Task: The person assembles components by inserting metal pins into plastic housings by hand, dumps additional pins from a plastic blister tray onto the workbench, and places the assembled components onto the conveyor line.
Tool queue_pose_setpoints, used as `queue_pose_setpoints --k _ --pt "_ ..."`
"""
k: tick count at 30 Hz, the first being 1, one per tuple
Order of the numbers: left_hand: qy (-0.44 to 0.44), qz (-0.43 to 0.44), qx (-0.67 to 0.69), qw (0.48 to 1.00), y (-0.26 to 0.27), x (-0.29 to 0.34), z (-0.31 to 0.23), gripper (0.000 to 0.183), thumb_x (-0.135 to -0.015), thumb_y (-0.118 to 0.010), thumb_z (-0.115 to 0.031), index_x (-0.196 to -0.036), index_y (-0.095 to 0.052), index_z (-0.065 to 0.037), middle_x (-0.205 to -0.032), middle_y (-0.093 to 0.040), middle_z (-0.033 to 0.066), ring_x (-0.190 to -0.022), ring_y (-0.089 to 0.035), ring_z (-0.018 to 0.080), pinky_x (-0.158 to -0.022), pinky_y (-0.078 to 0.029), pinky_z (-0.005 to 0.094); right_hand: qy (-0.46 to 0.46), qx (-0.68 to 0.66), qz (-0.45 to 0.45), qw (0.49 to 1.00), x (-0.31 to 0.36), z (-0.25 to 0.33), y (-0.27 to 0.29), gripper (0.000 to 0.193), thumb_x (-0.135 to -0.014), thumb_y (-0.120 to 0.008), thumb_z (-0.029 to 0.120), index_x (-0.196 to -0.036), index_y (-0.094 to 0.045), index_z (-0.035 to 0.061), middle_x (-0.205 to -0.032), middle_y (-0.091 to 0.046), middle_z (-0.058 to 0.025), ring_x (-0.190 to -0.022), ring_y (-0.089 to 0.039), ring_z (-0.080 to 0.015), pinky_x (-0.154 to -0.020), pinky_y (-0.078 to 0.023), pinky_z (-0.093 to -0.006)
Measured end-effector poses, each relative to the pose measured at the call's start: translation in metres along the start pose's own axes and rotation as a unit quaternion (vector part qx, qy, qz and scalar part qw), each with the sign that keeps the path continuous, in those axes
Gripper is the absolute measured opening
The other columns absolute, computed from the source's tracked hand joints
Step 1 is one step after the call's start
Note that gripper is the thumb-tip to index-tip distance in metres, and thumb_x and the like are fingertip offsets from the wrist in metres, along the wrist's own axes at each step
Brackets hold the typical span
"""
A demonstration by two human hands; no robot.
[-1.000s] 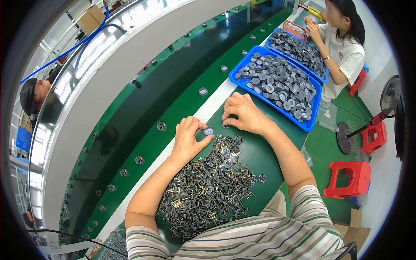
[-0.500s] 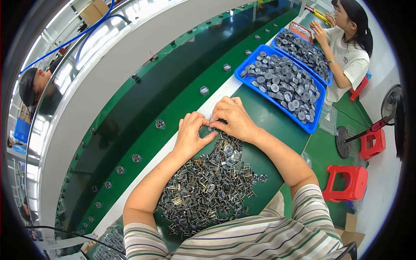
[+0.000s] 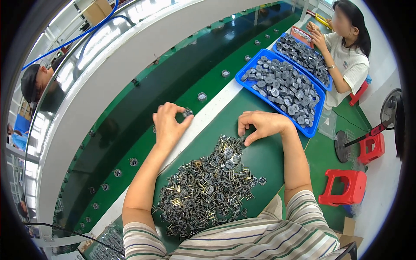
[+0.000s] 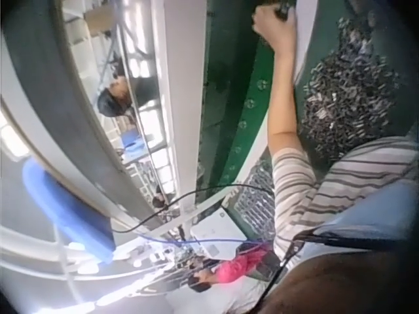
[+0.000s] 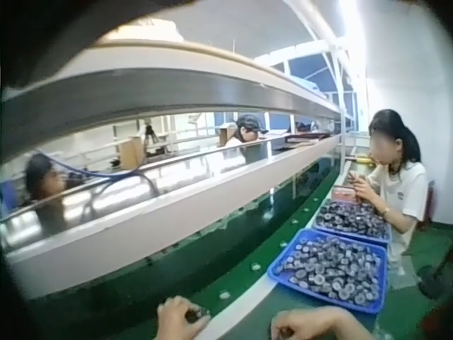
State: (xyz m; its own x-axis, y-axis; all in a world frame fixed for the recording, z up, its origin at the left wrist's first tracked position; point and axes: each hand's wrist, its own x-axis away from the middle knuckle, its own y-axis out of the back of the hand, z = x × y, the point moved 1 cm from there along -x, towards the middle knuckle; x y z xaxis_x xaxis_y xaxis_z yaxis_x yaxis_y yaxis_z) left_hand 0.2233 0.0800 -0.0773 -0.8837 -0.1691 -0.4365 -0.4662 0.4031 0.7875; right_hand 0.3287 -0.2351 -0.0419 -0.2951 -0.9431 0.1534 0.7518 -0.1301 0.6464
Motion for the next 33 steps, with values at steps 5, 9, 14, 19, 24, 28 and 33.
queue_pose_setpoints --k 5,9,14,19,24,28,33 --pt "0.049 0.016 -0.160 0.986 0.002 0.003 0.018 0.049 -0.084 -0.084 -0.022 -0.128 -0.068 -0.012 -0.129 -0.065 0.0084 -0.126 -0.055 0.0305 -0.104 -0.037 0.0518 0.032 0.024 0.002 0.999 -0.008 0.004 -0.004 0.021 -0.080 -0.089 0.020 -0.085 -0.074 0.0064 -0.090 -0.069 -0.0035 -0.096 -0.062 -0.0222 -0.084 -0.052 -0.0364" --pt "-0.095 0.035 -0.165 0.981 0.001 0.003 -0.005 0.063 -0.092 -0.073 -0.011 -0.152 -0.054 -0.019 -0.153 -0.053 0.0086 -0.143 -0.044 0.0342 -0.115 -0.030 0.0615 -0.072 -0.008 -0.169 0.983 -0.016 0.006 -0.001 0.019 -0.079 -0.088 0.015 -0.085 -0.072 0.0053 -0.086 -0.067 -0.0031 -0.091 -0.062 -0.0239 -0.080 -0.051 -0.0358" --pt "-0.151 0.106 -0.218 0.958 0.000 -0.003 -0.013 0.071 -0.093 -0.050 0.002 -0.158 -0.050 -0.026 -0.167 -0.041 0.0057 -0.158 -0.027 0.0362 -0.125 -0.008 0.0733 0.083 0.221 -0.326 0.916 -0.041 0.010 -0.024 0.012 -0.078 -0.082 0.013 -0.079 -0.070 0.0106 -0.087 -0.065 -0.0016 -0.096 -0.060 -0.0231 -0.084 -0.045 -0.0393" --pt "-0.167 0.102 -0.233 0.952 -0.005 -0.002 -0.007 0.065 -0.094 -0.056 0.000 -0.156 -0.051 -0.019 -0.166 -0.042 0.0088 -0.160 -0.025 0.0344 -0.124 -0.008 0.0746 0.089 0.149 -0.292 0.941 -0.037 0.018 -0.022 0.012 -0.082 -0.083 0.016 -0.082 -0.072 0.0112 -0.090 -0.065 0.0002 -0.098 -0.059 -0.0214 -0.088 -0.042 -0.0389" --pt "-0.136 0.077 -0.163 0.974 -0.019 -0.027 -0.011 0.055 -0.088 -0.081 -0.025 -0.139 -0.065 -0.011 -0.143 -0.062 0.0062 -0.148 -0.043 0.0286 -0.122 -0.021 0.0675 0.073 0.117 -0.348 0.927 -0.045 0.003 -0.030 0.011 -0.087 -0.079 0.011 -0.098 -0.076 0.0115 -0.099 -0.066 -0.0015 -0.103 -0.058 -0.0232 -0.090 -0.041 -0.0393" --pt "-0.133 0.059 -0.153 0.977 -0.024 -0.040 -0.014 0.043 -0.085 -0.084 -0.025 -0.123 -0.073 -0.010 -0.124 -0.068 0.0046 -0.135 -0.052 0.0269 -0.114 -0.028 0.0619 0.083 0.113 -0.314 0.939 -0.050 0.003 -0.036 0.018 -0.091 -0.074 0.008 -0.108 -0.076 0.0133 -0.108 -0.065 -0.0022 -0.108 -0.057 -0.0243 -0.096 -0.040 -0.0402" --pt "-0.111 0.057 -0.048 0.991 -0.008 -0.032 -0.015 0.030 -0.079 -0.087 -0.025 -0.100 -0.075 -0.007 -0.109 -0.069 0.0045 -0.121 -0.056 0.0255 -0.105 -0.033 0.0547 0.058 0.157 -0.261 0.951 -0.049 -0.004 -0.037 0.017 -0.093 -0.073 0.009 -0.109 -0.077 0.0139 -0.108 -0.066 -0.0020 -0.112 -0.057 -0.0242 -0.097 -0.040 -0.0408"
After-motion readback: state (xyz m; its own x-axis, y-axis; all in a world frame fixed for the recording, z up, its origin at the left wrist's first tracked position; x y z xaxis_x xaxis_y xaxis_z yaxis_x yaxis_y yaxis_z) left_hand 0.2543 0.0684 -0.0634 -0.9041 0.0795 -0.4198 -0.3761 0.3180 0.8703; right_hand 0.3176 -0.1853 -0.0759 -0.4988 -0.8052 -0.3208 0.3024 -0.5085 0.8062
